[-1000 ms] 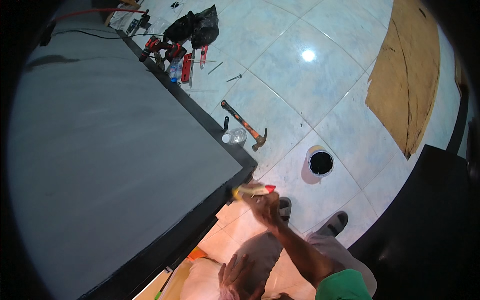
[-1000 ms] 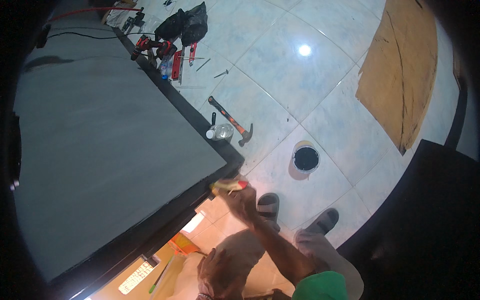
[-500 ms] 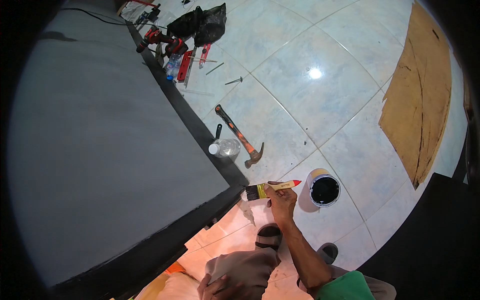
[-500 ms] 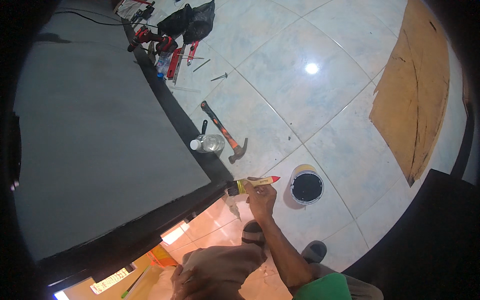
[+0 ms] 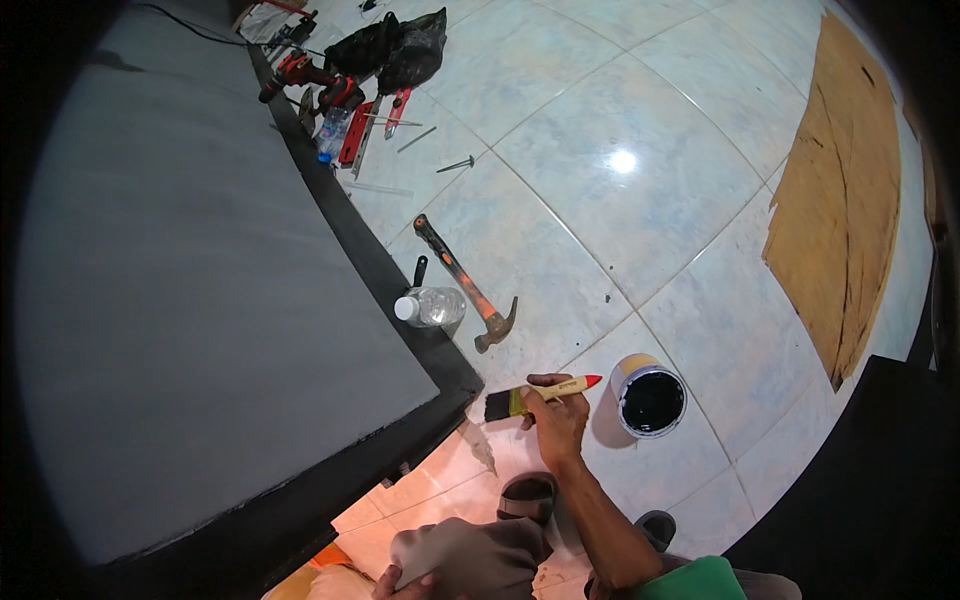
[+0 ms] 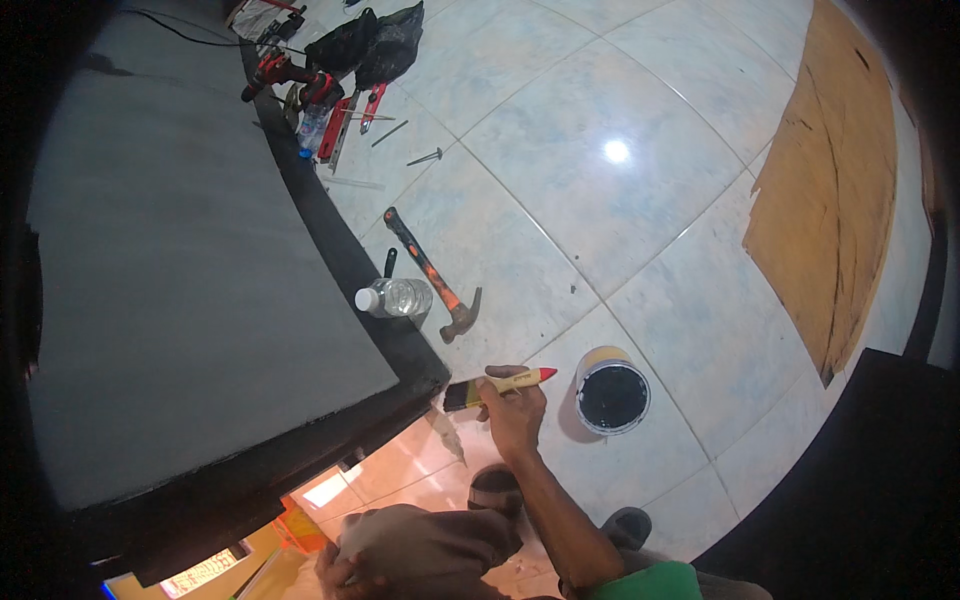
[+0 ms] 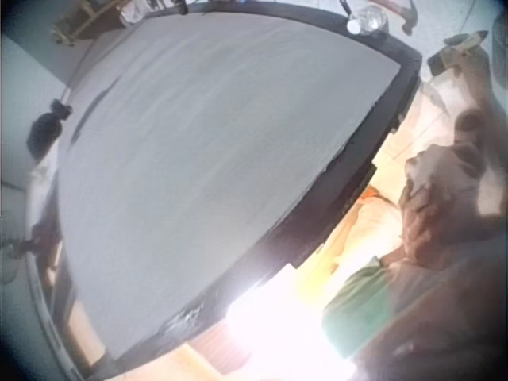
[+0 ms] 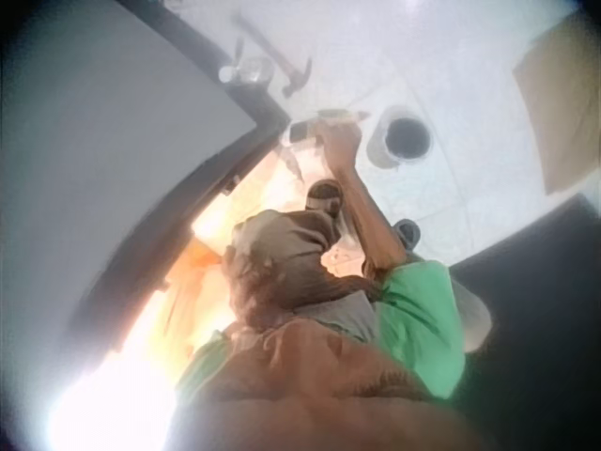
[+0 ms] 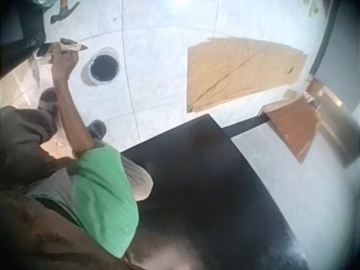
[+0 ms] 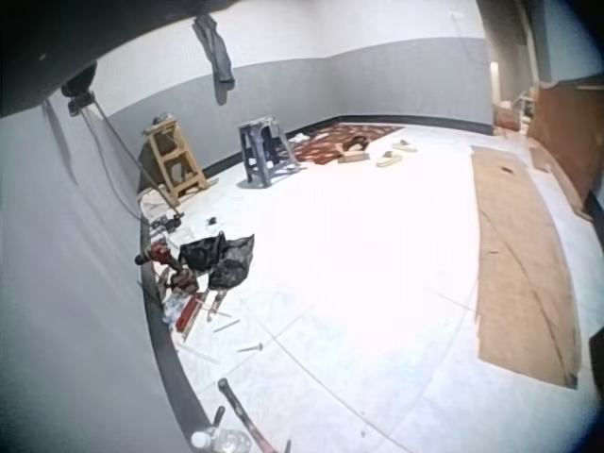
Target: The person paints the lower edge and side of a dark door frame using a paintbrush and black paint. They repeatedly dip the brush into a paint can on the floor and apply paint to the frame's bottom and vertical edges.
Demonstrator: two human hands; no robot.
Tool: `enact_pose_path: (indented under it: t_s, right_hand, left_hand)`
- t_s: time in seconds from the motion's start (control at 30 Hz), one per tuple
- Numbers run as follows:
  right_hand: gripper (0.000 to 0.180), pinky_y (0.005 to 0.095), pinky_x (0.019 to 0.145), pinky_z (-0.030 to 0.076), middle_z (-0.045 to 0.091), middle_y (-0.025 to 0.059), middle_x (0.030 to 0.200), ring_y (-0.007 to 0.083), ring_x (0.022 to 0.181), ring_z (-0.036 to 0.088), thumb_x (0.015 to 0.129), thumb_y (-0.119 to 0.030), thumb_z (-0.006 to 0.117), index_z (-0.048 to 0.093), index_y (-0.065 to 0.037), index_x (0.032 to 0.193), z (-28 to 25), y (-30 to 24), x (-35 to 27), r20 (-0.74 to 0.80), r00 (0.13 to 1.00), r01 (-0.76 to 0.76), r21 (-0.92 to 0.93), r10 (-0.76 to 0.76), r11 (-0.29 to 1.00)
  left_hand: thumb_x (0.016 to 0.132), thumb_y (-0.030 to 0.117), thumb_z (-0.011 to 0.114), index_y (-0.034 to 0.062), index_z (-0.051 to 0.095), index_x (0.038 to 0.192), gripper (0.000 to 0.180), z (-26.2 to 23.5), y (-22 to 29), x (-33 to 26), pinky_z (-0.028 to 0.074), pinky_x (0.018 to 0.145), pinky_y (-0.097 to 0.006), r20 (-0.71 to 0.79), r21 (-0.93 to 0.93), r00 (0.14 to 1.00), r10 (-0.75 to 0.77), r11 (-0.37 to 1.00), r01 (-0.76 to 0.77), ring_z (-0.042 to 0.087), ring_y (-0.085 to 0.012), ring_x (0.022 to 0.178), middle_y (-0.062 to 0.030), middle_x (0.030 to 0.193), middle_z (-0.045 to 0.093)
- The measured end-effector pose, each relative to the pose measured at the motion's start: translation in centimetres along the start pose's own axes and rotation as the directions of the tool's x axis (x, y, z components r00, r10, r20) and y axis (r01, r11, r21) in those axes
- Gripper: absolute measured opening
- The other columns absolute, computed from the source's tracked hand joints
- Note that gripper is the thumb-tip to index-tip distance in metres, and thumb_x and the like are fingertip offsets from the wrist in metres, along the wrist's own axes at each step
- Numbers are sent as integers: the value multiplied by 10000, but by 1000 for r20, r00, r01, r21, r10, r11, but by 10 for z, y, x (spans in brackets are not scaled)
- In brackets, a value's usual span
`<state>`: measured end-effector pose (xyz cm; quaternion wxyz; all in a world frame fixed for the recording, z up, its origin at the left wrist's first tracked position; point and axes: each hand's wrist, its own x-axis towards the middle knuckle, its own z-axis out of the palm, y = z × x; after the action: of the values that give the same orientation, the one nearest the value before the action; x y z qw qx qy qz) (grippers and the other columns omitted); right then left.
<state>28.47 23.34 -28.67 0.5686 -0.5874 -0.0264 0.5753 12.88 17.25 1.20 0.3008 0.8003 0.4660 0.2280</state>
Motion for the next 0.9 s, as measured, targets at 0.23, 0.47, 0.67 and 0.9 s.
enact_pose_path:
  t_s: [0.23, 0.47, 0.67, 0.9]
  right_hand:
    - [305, 355, 771, 654, 693, 227, 1104, 257, 880, 735, 944, -110, 754, 564, 79, 1089, -7, 6, -10, 59, 998, -42, 226, 29, 973]
    - [223, 361, 851, 625, 688, 228, 1155, 269, 972, 721, 960, -80, 725, 576, 37, 1078, -11, 49, -6, 159, 985, -135, 425, 74, 895]
    - [254, 367, 859, 608, 698, 260, 1176, 247, 927, 718, 934, -95, 757, 610, 82, 1041, 0, 72, -4, 176, 979, -151, 283, 103, 947]
    - [242, 350, 841, 601, 715, 238, 1143, 227, 891, 719, 937, -102, 752, 623, 80, 1031, -2, 68, 6, 144, 983, -157, 307, 117, 939]
  left_hand:
    - [802, 310, 728, 40, 679, 1164, 454, 23, -14, 2, 430, 1067, -562, -21, -18, 1000, 3, 1000, -3, 598, -397, 1198, -157, 1166, 660]
    - [797, 304, 733, 45, 692, 1123, 419, 41, -26, 15, 441, 1055, -552, -36, -49, 999, 30, 998, -32, 612, -384, 1169, -141, 1120, 669]
    - [792, 299, 737, 50, 703, 1088, 389, 48, -29, 19, 450, 1044, -544, -46, -53, 998, 34, 998, -36, 624, -373, 1144, -128, 1080, 678]
    - [786, 294, 742, 55, 716, 1047, 354, 50, -31, 21, 461, 1032, -534, -33, -59, 998, 45, 997, -47, 637, -361, 1115, -113, 1034, 688]
